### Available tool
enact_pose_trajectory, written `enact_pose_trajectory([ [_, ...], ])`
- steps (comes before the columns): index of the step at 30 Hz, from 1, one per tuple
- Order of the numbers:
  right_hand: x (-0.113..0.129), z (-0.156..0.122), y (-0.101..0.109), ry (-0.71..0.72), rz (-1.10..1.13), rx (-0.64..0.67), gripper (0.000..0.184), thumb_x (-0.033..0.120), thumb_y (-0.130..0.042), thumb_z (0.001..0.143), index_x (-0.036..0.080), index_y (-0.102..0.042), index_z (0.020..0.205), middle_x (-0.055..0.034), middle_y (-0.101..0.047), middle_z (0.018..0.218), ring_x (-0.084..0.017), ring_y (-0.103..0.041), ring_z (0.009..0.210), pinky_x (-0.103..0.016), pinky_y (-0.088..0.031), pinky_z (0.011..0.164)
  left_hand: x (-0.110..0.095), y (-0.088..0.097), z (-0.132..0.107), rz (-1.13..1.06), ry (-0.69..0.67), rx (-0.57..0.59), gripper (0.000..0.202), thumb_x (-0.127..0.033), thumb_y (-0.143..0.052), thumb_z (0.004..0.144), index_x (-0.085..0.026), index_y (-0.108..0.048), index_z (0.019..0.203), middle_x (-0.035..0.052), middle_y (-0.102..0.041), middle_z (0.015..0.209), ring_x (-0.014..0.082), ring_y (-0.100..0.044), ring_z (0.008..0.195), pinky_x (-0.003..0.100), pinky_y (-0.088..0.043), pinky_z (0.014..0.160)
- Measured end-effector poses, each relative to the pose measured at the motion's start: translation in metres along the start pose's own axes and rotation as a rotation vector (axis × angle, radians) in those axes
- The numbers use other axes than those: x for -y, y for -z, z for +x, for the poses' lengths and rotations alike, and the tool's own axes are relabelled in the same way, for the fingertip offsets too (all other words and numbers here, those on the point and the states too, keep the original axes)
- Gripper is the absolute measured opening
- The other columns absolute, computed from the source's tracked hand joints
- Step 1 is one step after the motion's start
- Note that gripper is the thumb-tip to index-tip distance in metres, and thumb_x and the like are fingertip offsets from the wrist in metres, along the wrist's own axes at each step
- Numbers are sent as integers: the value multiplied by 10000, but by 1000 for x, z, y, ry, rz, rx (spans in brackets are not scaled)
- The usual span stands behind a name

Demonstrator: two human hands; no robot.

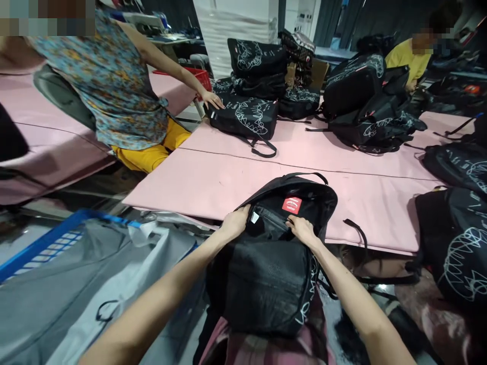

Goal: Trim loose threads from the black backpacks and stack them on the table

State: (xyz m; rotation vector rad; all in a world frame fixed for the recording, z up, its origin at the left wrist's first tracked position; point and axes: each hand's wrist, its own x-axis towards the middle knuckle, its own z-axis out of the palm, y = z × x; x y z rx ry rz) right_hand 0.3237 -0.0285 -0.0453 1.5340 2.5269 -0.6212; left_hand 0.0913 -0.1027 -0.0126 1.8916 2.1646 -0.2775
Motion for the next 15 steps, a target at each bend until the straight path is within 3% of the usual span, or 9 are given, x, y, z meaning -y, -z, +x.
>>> enact_pose_trajectory([
  [3,-2,2,-4,-8,9,0,262,381,-399,906,270,-548,1090,-62,-656,1026,-224,-615,936,-277,-391,704,0,-7,10,14,-89,80,433,-103,-392,830,-206,-465,1243,108,-593,1166,229,-607,973,334,-478,779],
  [7,-2,3,-5,-7,15,-2,256,374,-407,906,268,-552,1088,-63,-662,1014,-213,-619,928,-264,-387,690,-7,-17,2,54,-170,101,417,-77,-389,833,-240,-531,1189,101,-615,1119,234,-612,932,346,-479,757],
  [12,-5,11,-3,27,14,-11,247,389,-429,897,273,-571,1062,-57,-670,994,-213,-627,905,-264,-392,687,-17,-20,-4,88,-186,26,461,-64,-320,850,-201,-445,1273,137,-497,1281,241,-578,998,338,-491,743],
  [15,-10,27,3,83,26,-17,260,434,-430,891,275,-611,989,-34,-672,980,-202,-621,917,-249,-399,697,-24,-16,1,103,-184,-8,468,-46,-296,840,-133,-415,1284,177,-505,1254,245,-587,980,345,-505,723],
])
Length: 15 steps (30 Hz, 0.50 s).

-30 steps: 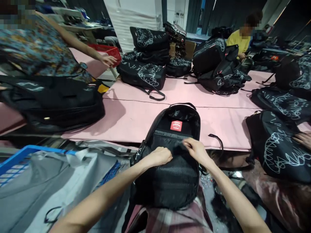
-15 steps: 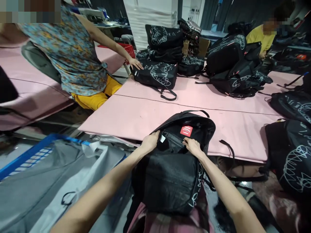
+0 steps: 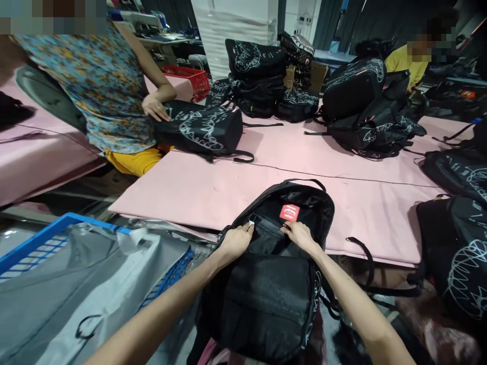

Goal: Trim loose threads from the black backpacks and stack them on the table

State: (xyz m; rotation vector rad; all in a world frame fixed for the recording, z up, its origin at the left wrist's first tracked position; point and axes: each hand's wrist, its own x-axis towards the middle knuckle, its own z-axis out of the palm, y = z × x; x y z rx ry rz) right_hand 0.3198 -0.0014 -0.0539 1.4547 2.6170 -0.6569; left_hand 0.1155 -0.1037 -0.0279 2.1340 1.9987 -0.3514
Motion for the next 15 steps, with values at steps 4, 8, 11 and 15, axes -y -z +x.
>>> enact_pose_trajectory([
  [4,-2,34,11,17,-38,-120,275,350,-402,909,282,-592,1096,-32,-625,1098,-198,-593,971,-253,-406,743,-2,4,12,-11,-9,22,402,-40,-319,817,-74,-505,1171,203,-583,1097,238,-630,862,351,-519,675],
  [8,15,71,15,91,-132,-100,498,132,-384,861,325,-400,1320,-41,-545,1219,-199,-578,985,-272,-406,769,-1,0,20,-23,-29,20,405,-46,-292,822,-35,-525,1153,215,-617,996,257,-645,802,363,-521,648],
  [11,31,93,14,104,-161,-55,542,65,-301,850,308,-383,1327,-66,-525,1233,-207,-582,964,-288,-409,760,0,-6,24,-32,-42,-1,414,-51,-282,828,-29,-526,1162,211,-629,954,250,-641,817,344,-514,669],
  [15,44,107,13,83,-146,-38,453,54,-277,854,238,-481,1215,-87,-541,1206,-203,-591,926,-285,-406,733,1,-8,28,-46,-49,-9,388,-48,-323,795,-33,-564,1099,200,-637,925,247,-633,824,335,-505,681],
])
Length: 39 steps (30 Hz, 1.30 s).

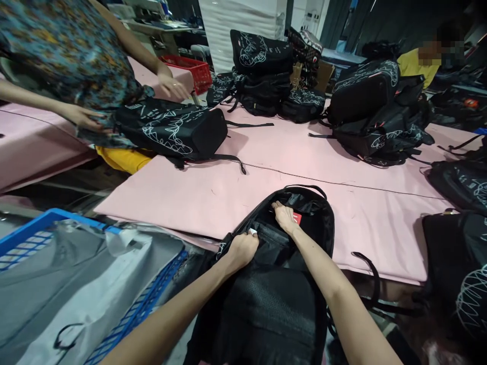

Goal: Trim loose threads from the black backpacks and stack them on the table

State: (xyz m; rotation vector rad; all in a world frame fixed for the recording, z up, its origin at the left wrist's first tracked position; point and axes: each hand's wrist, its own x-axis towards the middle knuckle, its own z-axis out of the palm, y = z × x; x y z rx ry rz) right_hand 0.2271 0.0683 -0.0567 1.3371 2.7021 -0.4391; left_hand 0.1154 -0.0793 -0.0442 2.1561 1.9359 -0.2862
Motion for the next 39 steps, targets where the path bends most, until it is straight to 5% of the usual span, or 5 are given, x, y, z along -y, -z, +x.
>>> enact_pose_trajectory([
  [9,-54,-78,28,-99,92,-72,234,317,-401,909,207,-601,963,-49,-648,1008,-182,-594,912,-232,-371,695,-3,16,-2,-71,41,57,333,-21,-350,767,-65,-628,945,189,-657,889,254,-645,811,344,-502,682],
  [14,-64,-102,28,-138,184,-94,232,361,-433,898,239,-616,971,-19,-674,986,-185,-614,902,-227,-382,684,2,46,35,-142,74,10,230,-77,-446,762,-125,-651,853,148,-674,862,246,-639,865,332,-487,733],
  [20,-40,-56,22,-64,62,-71,401,256,-456,869,319,-446,1265,-16,-625,1131,-190,-597,980,-257,-417,758,7,70,108,-251,175,-180,459,-8,-373,760,-102,-499,1191,163,-648,1026,233,-609,984,305,-472,788],
  [30,-89,22,35,-235,72,-172,499,59,-300,843,293,-450,1257,-63,-629,1090,-225,-588,996,-336,-425,812,14,23,164,-410,321,-208,384,-102,-415,840,-226,-521,1187,64,-651,1084,169,-609,983,245,-454,825],
  [39,-103,42,33,-230,269,-68,399,276,-478,854,221,-479,1249,-90,-602,1157,-246,-540,1087,-346,-407,888,5,25,209,-356,467,-174,269,-346,-478,840,-149,-640,924,169,-677,882,302,-637,864,375,-465,720],
])
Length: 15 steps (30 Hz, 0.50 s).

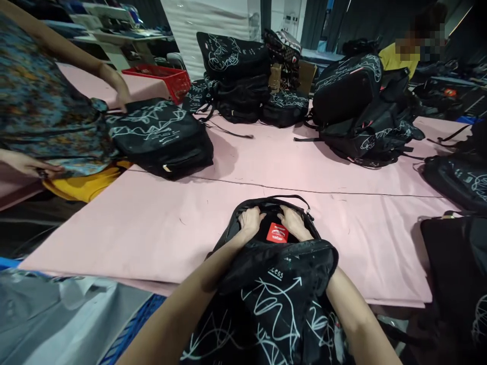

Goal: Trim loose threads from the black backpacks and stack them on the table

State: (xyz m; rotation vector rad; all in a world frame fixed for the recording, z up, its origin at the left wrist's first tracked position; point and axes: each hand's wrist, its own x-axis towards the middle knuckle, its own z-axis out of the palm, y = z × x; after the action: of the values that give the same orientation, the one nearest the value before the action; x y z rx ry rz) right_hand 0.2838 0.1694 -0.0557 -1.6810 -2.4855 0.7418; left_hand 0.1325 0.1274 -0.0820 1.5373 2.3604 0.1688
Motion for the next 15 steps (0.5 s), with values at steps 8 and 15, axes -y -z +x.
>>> enact_pose_trajectory([
  [8,4,-3,-14,77,514,259,315,313,-569,801,152,-536,1070,-32,-610,816,-155,-562,746,-261,-428,671,9,-3,5,-47,39,-1,260,-220,-411,834,-175,-664,874,132,-684,844,259,-649,832,309,-464,686],
  [15,20,14,-33,-52,716,364,174,301,-571,803,149,-582,888,23,-541,597,-65,-400,415,-195,-276,398,13,-5,6,-116,49,-3,273,-215,-405,836,-172,-666,903,140,-686,879,258,-648,851,305,-462,699],
])
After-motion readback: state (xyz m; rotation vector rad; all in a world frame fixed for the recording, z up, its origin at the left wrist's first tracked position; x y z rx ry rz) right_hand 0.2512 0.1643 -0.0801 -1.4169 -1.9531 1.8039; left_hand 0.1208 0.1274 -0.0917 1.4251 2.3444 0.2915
